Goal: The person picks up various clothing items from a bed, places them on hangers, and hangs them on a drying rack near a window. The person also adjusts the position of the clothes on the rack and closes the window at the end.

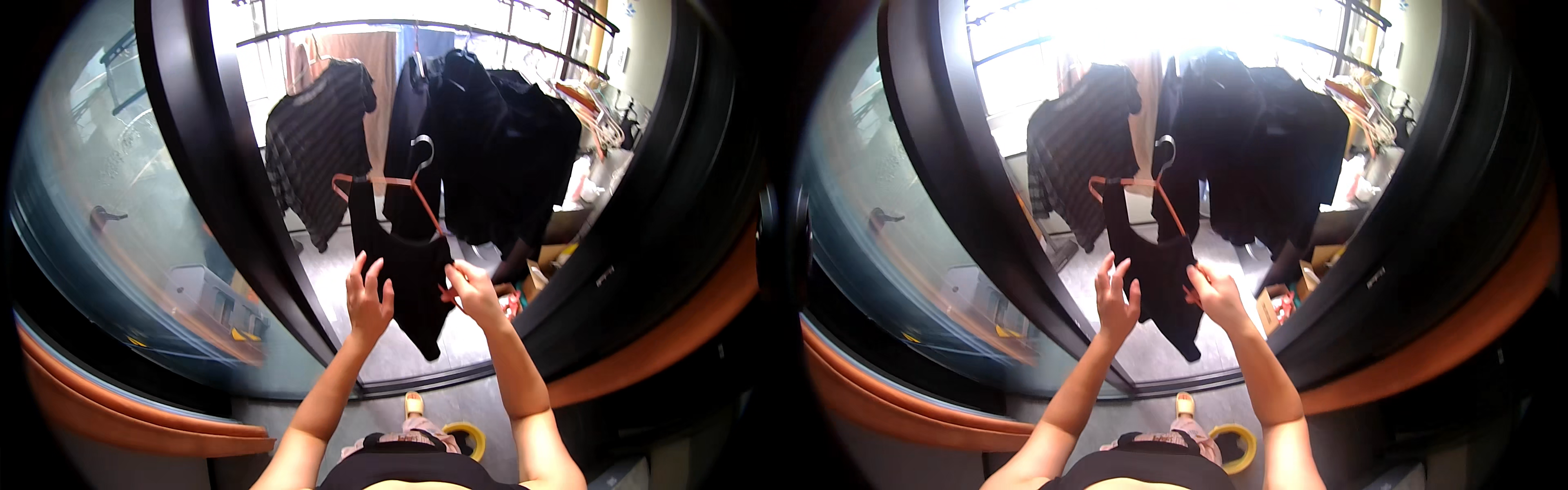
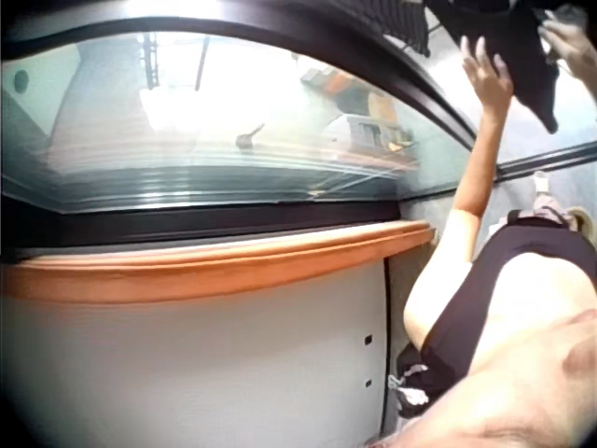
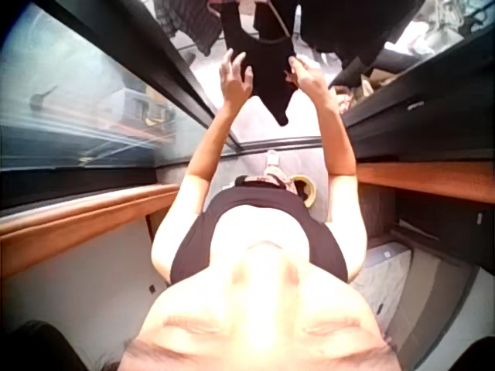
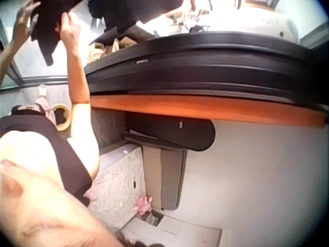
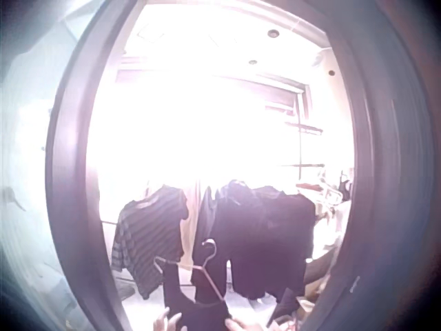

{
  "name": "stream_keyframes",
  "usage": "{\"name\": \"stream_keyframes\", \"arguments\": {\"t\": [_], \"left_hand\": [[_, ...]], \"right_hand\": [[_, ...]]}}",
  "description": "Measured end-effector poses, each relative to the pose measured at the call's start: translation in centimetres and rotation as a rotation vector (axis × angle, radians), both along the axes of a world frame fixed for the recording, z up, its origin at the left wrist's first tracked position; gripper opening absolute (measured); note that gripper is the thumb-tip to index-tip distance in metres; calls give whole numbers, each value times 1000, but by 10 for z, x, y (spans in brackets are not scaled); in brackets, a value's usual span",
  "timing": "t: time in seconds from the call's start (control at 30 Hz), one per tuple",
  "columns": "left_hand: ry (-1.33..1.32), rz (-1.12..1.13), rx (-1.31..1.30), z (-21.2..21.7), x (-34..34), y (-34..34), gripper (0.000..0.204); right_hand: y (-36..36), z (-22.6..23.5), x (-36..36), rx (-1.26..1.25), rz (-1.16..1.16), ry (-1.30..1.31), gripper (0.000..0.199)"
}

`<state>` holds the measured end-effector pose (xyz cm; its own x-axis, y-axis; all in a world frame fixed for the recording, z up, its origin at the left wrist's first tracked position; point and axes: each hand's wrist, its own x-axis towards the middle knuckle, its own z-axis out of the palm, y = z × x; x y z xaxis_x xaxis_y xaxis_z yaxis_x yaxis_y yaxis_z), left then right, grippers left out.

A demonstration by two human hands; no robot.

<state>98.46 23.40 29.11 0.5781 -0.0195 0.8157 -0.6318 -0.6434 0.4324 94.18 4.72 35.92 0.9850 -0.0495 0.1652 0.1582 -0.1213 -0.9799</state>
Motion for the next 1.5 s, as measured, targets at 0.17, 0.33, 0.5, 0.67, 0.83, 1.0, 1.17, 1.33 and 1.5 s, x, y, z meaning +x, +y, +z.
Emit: {"name": "stream_keyframes", "arguments": {"t": [0.17, 0.33, 0.5, 0.67, 0.83, 1.0, 1.17, 1.33, 1.5], "left_hand": [[47, 7, -22, -6, 40, 1, 39], [98, 113, -49, -17, 58, 12, 38], [163, 176, -93, -12, 64, 19, 33], [132, 178, -44, -11, 67, 15, 33], [216, 62, -108, -14, 63, 3, 32], [285, -67, -92, -21, 52, -2, 32], [349, -266, -72, -23, 18, -15, 33], [427, -459, -18, -44, -20, -13, 33], [439, -636, 130, -99, -69, -30, 32]], "right_hand": [[17, 88, 140, 266, -7, 31, 44], [35, 146, 240, 183, -35, -126, 59], [64, 193, 335, 258, -27, -119, 47], [64, 180, 411, 250, 44, -37, 17], [60, 119, 413, 156, -31, -286, 54], [52, 82, 322, 151, -30, -391, 71], [21, 22, 238, 153, -147, -397, 63], [1, -66, 110, 112, -293, -210, 44], [-12, -191, -39, 365, -473, 186, 26]]}}
